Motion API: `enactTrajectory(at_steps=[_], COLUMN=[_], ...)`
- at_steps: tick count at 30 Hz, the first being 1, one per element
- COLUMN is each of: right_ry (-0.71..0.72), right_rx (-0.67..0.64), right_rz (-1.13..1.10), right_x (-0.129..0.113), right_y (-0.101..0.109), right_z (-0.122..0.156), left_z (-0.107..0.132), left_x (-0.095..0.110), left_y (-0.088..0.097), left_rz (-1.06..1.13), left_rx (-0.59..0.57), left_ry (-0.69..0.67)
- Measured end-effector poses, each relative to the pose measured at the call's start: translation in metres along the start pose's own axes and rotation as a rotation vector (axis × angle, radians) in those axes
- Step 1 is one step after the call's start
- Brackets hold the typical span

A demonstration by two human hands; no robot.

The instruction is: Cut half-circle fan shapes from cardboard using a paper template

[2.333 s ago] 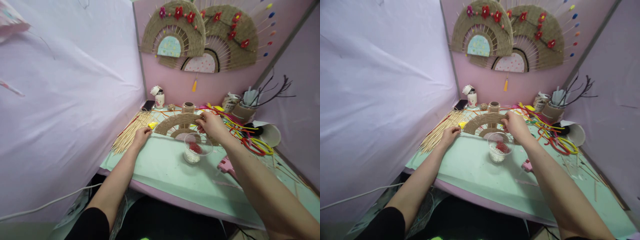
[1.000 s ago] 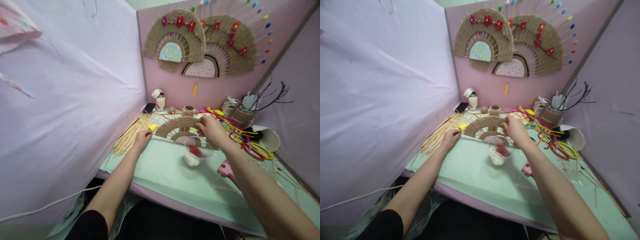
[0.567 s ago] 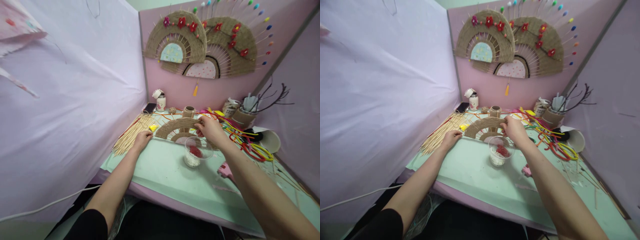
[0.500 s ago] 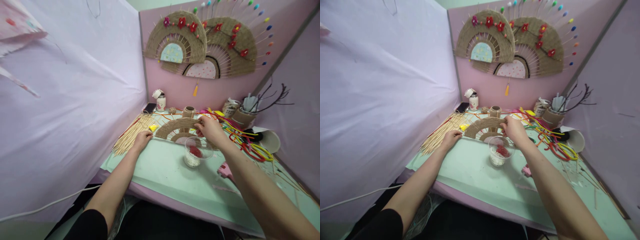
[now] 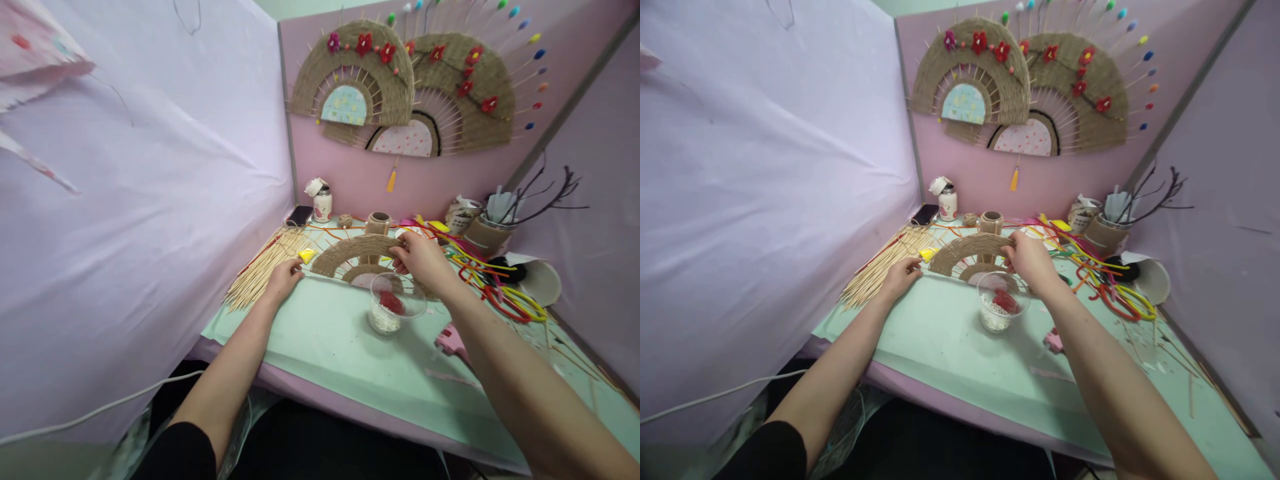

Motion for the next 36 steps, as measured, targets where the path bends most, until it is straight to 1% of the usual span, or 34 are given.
enactTrajectory(at_steps=[7, 11, 14, 21, 26, 31, 36], right_ry=[-0.019, -0.011, -0.014, -0.010, -0.009, 0.003, 0.025], right_rx=[-0.009, -0.010, -0.007, -0.011, -0.004, -0.007, 0.006], right_rz=[-0.011, 0.003, 0.006, -0.001, 0.009, 0.037, 0.048], right_x=[-0.002, -0.003, -0.003, -0.003, -0.004, -0.007, -0.010], right_y=[0.000, 0.000, 0.001, -0.001, -0.002, -0.003, -0.001], right_z=[0.001, 0.002, 0.002, 0.002, 0.002, 0.000, 0.000], left_z=[0.002, 0.003, 0.004, 0.014, 0.025, 0.026, 0.025], left_x=[0.003, 0.001, -0.001, 0.000, 0.004, 0.010, 0.010], left_y=[0.009, 0.012, 0.013, 0.004, 0.000, 0.000, -0.001], left_rz=[-0.033, -0.003, 0.062, 0.228, 0.259, 0.239, 0.216], left_rx=[0.083, 0.129, 0.147, 0.121, 0.095, 0.060, 0.055], left_ry=[-0.005, 0.037, 0.082, 0.195, 0.269, 0.283, 0.277])
Point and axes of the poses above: each hand's wrist, its own z-axis away from the middle knuckle, its own y-axis out of the back of the hand, x = y × z, the point moved 6 cm from there along -z, towards the middle knuckle, and after that the axes turned 9 degrees about -x, right-handed, at the moved point
